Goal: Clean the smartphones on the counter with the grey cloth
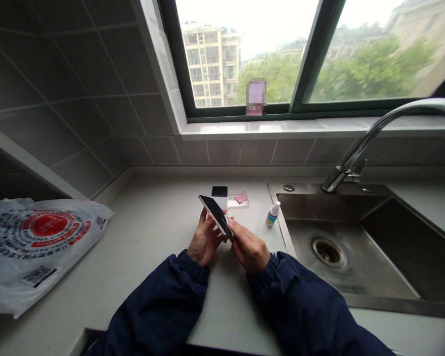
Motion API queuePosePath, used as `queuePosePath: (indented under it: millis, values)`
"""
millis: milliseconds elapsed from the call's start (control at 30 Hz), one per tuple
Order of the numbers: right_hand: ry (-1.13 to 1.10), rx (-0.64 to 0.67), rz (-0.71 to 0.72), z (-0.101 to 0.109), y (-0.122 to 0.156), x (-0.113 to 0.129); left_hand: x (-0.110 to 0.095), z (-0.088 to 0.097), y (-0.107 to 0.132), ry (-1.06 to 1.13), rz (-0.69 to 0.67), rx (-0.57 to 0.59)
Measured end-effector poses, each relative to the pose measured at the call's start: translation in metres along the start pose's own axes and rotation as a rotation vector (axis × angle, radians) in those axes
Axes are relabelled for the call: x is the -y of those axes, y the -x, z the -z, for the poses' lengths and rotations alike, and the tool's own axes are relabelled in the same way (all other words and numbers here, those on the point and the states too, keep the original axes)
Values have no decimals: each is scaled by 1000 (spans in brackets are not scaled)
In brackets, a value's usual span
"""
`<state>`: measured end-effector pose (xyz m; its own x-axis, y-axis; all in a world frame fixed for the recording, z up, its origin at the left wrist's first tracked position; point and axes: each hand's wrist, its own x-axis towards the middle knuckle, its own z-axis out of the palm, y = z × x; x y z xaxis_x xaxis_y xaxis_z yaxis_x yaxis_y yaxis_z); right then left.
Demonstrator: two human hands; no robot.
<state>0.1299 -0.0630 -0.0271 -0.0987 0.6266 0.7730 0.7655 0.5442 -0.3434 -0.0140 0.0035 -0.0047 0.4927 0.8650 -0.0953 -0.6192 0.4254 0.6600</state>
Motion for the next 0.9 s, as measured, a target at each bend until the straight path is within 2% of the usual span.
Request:
queuePosePath:
  millis: [100,233,433,600,900]
  values:
    - [-18,-28,-20,-2,2,-3,0,4,-2,-47,12,-20]
    - [-31,-36,-25,-3,4,-5,-1,5,-3,-75,7,8]
    - [-129,-66,-13,2,0,3,1,3,-1,-147,18,46]
    - [-203,-58,-30,3,1,9,4,1,-1,-215,-26,63]
    - [-185,-49,-101,-8,9,-3,9,6,-3,-248,-39,5]
